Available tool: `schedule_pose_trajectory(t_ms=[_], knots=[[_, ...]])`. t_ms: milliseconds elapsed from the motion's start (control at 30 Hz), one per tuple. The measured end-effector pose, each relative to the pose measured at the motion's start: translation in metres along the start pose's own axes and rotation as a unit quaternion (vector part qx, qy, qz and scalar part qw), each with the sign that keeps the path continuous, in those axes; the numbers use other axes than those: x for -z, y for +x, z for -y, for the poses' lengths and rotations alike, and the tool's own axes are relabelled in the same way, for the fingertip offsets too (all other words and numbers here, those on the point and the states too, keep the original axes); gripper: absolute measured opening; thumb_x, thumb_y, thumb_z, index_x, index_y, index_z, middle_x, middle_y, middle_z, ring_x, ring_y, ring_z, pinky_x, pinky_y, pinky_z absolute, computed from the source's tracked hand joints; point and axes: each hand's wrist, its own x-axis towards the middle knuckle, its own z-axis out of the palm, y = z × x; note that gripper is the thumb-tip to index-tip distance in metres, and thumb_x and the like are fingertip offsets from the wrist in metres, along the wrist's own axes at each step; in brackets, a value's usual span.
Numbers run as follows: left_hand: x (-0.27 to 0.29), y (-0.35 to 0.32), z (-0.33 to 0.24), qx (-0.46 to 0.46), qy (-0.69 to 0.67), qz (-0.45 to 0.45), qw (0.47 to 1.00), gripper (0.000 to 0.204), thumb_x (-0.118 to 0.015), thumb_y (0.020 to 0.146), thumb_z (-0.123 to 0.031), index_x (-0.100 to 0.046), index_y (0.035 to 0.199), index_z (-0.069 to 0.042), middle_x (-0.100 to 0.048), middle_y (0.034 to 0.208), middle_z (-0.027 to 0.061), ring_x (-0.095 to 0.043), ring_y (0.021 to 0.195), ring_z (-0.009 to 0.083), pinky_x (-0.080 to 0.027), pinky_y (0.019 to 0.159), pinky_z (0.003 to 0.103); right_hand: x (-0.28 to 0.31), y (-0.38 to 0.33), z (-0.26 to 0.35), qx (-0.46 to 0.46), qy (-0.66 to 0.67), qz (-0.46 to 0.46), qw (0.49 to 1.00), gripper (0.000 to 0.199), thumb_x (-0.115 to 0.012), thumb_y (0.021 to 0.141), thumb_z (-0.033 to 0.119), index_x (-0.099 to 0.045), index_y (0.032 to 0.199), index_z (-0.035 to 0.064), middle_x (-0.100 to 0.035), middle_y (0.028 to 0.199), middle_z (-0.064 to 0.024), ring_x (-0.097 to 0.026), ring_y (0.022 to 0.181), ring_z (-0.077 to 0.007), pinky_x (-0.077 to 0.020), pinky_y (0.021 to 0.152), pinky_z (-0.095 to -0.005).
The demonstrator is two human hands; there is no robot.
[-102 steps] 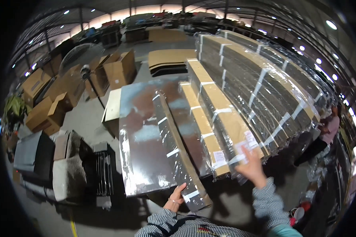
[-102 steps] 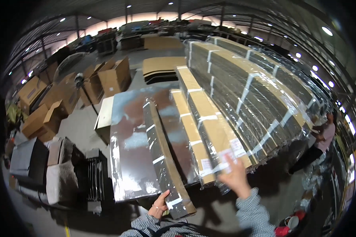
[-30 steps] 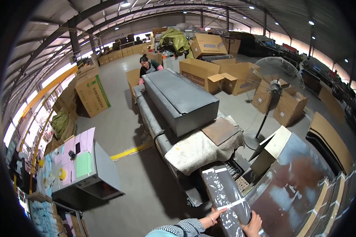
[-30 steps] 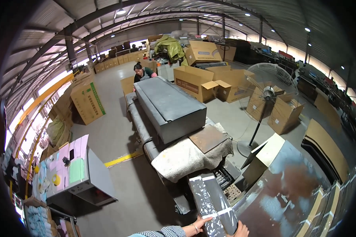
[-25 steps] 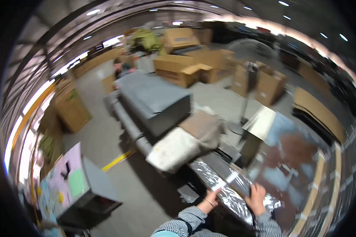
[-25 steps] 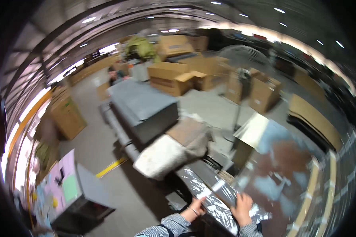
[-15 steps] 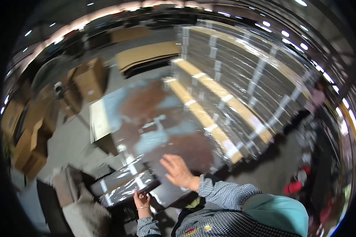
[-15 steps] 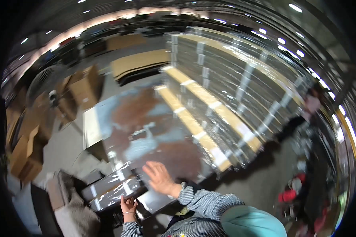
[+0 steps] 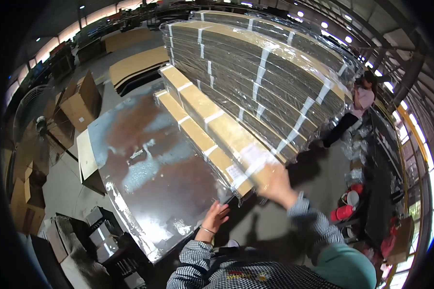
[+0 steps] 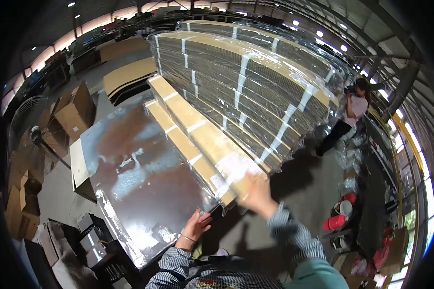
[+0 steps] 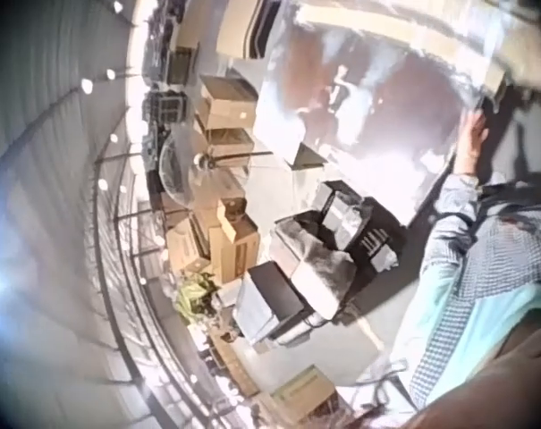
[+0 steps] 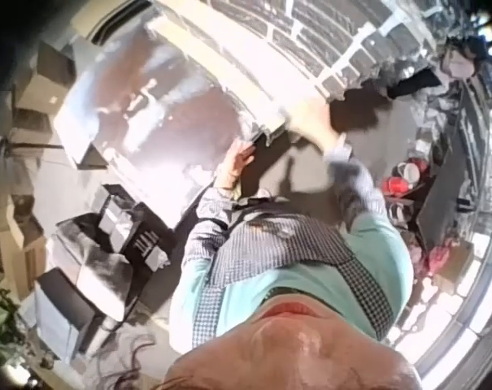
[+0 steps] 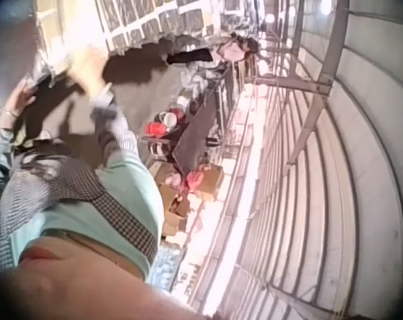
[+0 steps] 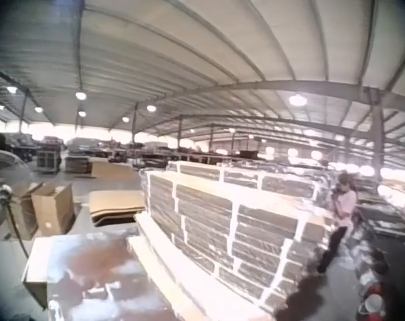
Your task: The recorder writes on a green sheet, then moves and organizes several long, packaged building components in a manufacturing warehouse.
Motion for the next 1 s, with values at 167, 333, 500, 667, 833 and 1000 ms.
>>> schedule_pose_trajectory(t_ms=[167,333,500,667,833,1000], knots=[[-0.013,0.004,0.022,-0.131,-0.094,-0.109,0.981,0.065,-0.072,0.089,-0.023,-0.038,0.141,-0.003,-0.057,0.129,0.0112,-0.056,0.117,0.0284,-0.049,0.096,0.041,-0.005,-0.032,0.003,0.101,0.184,0.021,0.977,0.090,-0.082,0.071,0.038,-0.041,0.141,-0.0008,-0.049,0.132,-0.0256,-0.048,0.121,-0.0411,-0.0364,0.106,-0.0463],[0.064,-0.029,0.117,-0.275,0.018,-0.302,0.912,0.063,-0.068,0.091,-0.007,-0.036,0.145,-0.006,-0.056,0.129,0.0127,-0.056,0.115,0.0269,-0.048,0.096,0.042,-0.073,0.044,-0.111,0.025,0.068,-0.040,0.997,0.106,-0.085,0.059,0.036,-0.034,0.146,0.0030,-0.042,0.137,-0.0247,-0.041,0.125,-0.0432,-0.0341,0.106,-0.0501],[0.091,-0.067,0.149,-0.144,-0.054,-0.296,0.943,0.054,-0.063,0.096,-0.029,-0.044,0.141,-0.006,-0.058,0.132,0.0108,-0.057,0.119,0.0272,-0.046,0.100,0.045,-0.084,0.019,-0.014,-0.010,0.122,0.058,0.991,0.106,-0.084,0.056,0.037,-0.036,0.147,0.0113,-0.041,0.127,-0.0221,-0.039,0.120,-0.0417,-0.0319,0.099,-0.0565],[0.118,-0.081,0.193,0.008,-0.175,-0.042,0.984,0.056,-0.057,0.095,-0.047,-0.049,0.138,-0.012,-0.057,0.136,0.0090,-0.056,0.121,0.0269,-0.043,0.104,0.052,-0.112,-0.117,0.060,0.139,0.062,0.022,0.988,0.086,-0.083,0.058,0.029,-0.050,0.136,0.0112,-0.041,0.123,-0.0214,-0.036,0.120,-0.0416,-0.0288,0.099,-0.0554],[0.049,-0.077,0.127,0.035,-0.050,-0.134,0.989,0.049,-0.068,0.090,-0.047,-0.051,0.122,-0.013,-0.059,0.115,0.0070,-0.057,0.105,0.0175,-0.049,0.084,0.033,-0.151,-0.151,0.039,0.257,0.087,0.134,0.953,0.075,-0.082,0.062,0.021,-0.051,0.128,0.0048,-0.044,0.121,-0.0205,-0.036,0.122,-0.0404,-0.0262,0.102,-0.0550],[0.032,-0.029,0.092,-0.149,0.042,-0.302,0.941,0.072,-0.088,0.073,-0.030,-0.041,0.119,-0.003,-0.060,0.107,0.0089,-0.061,0.099,0.0201,-0.052,0.084,0.037,-0.190,-0.079,0.085,-0.024,0.094,0.156,0.983,0.083,-0.084,0.059,0.023,-0.042,0.127,-0.0004,-0.053,0.116,-0.0206,-0.050,0.113,-0.0408,-0.0402,0.095,-0.0483]])
